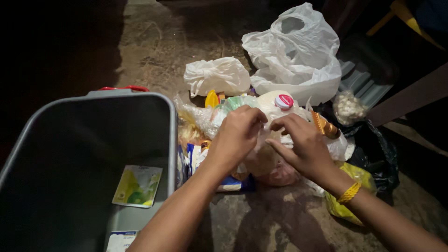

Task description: The person unloads groceries from plastic bags onto a tiled floor and places selected items into a gray plastic bin. They handle small boxes, packaged food, and a wooden hairbrush, moving them from the bags into the bin.

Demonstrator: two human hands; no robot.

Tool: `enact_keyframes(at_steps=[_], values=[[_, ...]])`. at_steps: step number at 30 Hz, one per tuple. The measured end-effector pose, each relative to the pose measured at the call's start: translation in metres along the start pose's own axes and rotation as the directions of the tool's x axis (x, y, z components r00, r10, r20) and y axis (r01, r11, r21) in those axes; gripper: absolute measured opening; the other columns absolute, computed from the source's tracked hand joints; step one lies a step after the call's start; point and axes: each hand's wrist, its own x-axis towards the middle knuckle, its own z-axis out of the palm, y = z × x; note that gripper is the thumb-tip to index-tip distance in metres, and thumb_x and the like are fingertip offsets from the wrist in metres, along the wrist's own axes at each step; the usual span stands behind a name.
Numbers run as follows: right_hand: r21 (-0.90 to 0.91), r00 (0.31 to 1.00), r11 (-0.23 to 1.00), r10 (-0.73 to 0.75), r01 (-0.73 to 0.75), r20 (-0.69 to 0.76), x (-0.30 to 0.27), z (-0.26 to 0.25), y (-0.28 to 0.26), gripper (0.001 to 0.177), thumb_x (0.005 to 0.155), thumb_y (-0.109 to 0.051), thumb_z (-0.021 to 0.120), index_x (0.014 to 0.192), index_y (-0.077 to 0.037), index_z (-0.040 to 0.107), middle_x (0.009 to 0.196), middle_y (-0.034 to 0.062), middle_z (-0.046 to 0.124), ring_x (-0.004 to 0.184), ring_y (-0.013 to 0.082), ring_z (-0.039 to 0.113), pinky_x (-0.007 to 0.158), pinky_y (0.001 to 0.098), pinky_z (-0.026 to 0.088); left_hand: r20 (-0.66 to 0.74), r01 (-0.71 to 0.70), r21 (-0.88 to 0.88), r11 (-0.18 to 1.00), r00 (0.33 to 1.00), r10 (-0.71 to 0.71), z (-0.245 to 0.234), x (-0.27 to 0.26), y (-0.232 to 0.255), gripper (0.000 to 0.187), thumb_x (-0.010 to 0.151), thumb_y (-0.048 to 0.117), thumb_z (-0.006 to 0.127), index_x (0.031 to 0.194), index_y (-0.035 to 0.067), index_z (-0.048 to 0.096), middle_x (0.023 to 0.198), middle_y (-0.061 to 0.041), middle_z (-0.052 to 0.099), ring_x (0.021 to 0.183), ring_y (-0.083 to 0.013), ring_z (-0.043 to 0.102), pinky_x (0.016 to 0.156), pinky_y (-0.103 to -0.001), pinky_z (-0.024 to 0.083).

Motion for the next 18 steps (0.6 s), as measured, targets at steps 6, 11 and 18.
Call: enact_keyframes(at_steps=[6,11,18], values=[[-0.055,0.996,0.995,0.084,-0.083,0.015,-0.0023,0.0041,-0.0012,0.024,0.085,-0.017,0.078,0.101,-0.002,0.068,0.096,0.0108,0.069,0.09,0.0273,0.07,0.075,0.0381,0.054,0.017,0.016,-0.006,1.0,1.0,-0.016,0.0016,0.0017,-0.0033,0.013,0.082,0.003,0.069,0.095,0.003,0.072,0.092,-0.018,0.07,0.087,-0.0366,0.071,0.077,-0.044,0.057],[0.051,0.993,0.992,0.118,-0.118,0.004,0.0009,0.0068,0.0005,0.023,0.083,-0.015,0.078,0.099,-0.001,0.068,0.095,0.0104,0.069,0.086,0.0241,0.071,0.073,0.036,0.055,-0.011,0.02,-0.017,1.0,1.0,-0.02,0.0014,0.0012,-0.0014,0.01,0.084,0.004,0.069,0.094,0.002,0.07,0.09,-0.018,0.07,0.085,-0.0355,0.072,0.074,-0.043,0.057],[0.074,0.947,0.948,0.314,-0.309,-0.07,-0.0002,0.0098,-0.0074,0.016,0.087,-0.012,0.073,0.099,-0.003,0.069,0.092,0.0087,0.07,0.08,0.0197,0.072,0.066,0.0321,0.057,0.07,0.085,-0.11,0.99,0.994,-0.078,0.0006,0.004,-0.0045,0.011,0.081,0.004,0.069,0.092,0.0,0.07,0.084,-0.016,0.074,0.078,-0.0277,0.076,0.072,-0.037,0.059]])
